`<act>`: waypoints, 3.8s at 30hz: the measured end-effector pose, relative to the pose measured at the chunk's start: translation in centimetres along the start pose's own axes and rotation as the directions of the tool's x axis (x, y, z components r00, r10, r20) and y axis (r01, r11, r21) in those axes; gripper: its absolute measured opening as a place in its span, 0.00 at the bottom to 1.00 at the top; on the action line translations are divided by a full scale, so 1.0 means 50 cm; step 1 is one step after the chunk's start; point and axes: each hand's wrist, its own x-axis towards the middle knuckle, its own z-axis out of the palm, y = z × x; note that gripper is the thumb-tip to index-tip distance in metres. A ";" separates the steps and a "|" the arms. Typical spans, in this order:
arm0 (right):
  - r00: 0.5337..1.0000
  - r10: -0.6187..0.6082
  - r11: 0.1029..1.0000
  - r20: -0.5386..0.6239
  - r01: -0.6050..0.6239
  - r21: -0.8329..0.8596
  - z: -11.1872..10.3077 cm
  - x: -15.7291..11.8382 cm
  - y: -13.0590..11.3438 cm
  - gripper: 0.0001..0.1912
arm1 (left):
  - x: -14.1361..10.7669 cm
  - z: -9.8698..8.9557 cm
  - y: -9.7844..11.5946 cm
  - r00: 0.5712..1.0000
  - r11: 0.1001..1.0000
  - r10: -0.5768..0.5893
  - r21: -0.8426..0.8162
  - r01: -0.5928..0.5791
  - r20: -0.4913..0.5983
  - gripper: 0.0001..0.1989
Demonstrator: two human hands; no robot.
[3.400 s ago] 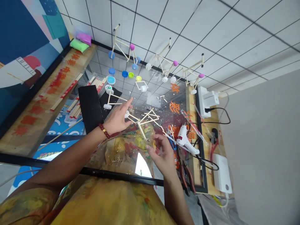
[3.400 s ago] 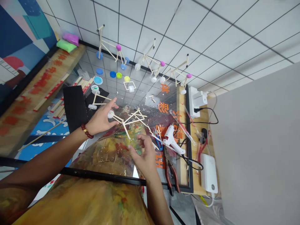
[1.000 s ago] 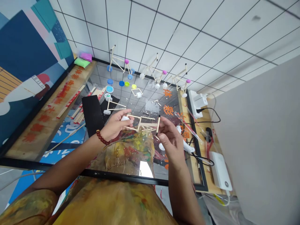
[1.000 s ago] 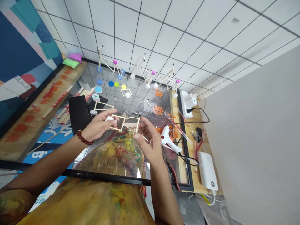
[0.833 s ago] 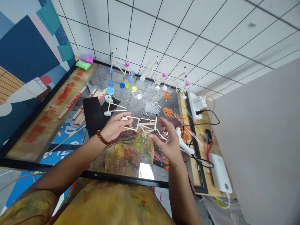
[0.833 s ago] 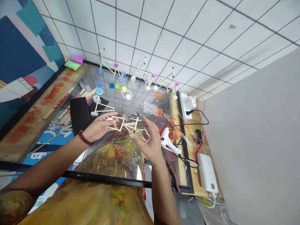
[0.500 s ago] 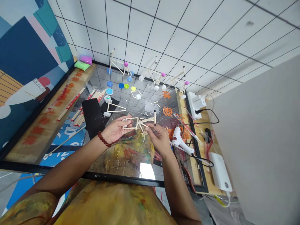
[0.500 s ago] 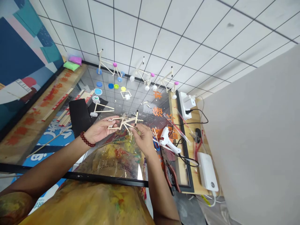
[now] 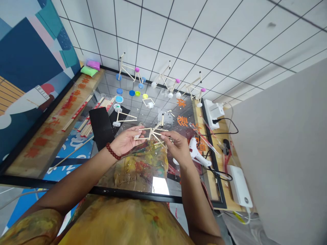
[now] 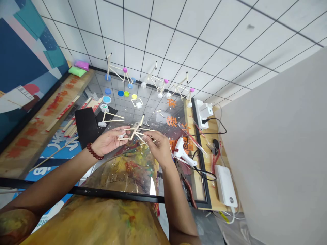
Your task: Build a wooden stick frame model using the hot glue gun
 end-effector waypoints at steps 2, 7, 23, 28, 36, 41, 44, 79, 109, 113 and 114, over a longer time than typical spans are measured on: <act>0.999 0.043 0.997 -0.008 -0.043 0.058 0.008 -0.002 0.008 0.08 | -0.002 0.000 -0.003 1.000 1.000 0.010 0.014 -0.010 0.027 0.14; 0.990 0.140 0.971 0.014 -0.140 0.191 0.031 -0.011 0.039 0.10 | -0.007 -0.003 -0.008 0.991 0.995 0.090 0.032 -0.094 0.100 0.16; 0.997 0.011 0.986 0.079 -0.024 0.164 0.022 -0.002 0.024 0.09 | -0.017 0.001 -0.013 0.933 0.842 0.353 0.408 -0.352 0.076 0.18; 0.997 -0.003 0.974 0.071 -0.013 0.224 0.028 -0.002 0.028 0.09 | -0.022 0.002 -0.011 0.871 0.723 0.477 0.513 -0.463 0.116 0.20; 0.997 -0.003 0.974 0.082 -0.016 0.228 0.025 -0.004 0.026 0.08 | -0.022 0.005 -0.014 0.880 0.748 0.470 0.499 -0.437 0.064 0.21; 0.996 0.054 0.981 0.073 -0.066 0.181 0.021 -0.004 0.028 0.07 | -0.018 0.003 -0.017 0.904 0.802 0.427 0.447 -0.395 0.033 0.26; 0.988 0.144 0.976 0.063 -0.152 0.154 0.022 -0.003 0.027 0.09 | -0.016 0.000 -0.016 0.914 0.812 0.404 0.447 -0.376 0.034 0.27; 0.997 -0.055 0.996 0.046 0.052 0.076 -0.006 0.006 0.023 0.07 | -0.029 -0.010 -0.011 0.701 0.155 0.538 0.763 -0.628 0.468 0.28; 0.972 0.199 0.886 0.124 -0.232 0.401 -0.011 0.031 0.003 0.20 | -0.009 0.002 -0.008 0.948 0.843 0.304 0.438 -0.313 0.091 0.26; 0.968 0.138 0.857 0.210 -0.223 0.465 -0.022 0.026 -0.004 0.29 | -0.012 0.007 -0.001 0.975 0.904 0.220 0.366 -0.220 0.042 0.23; 0.965 0.128 0.851 0.230 -0.226 0.474 -0.023 0.025 -0.004 0.31 | -0.011 0.008 -0.001 0.978 0.912 0.208 0.357 -0.204 0.027 0.22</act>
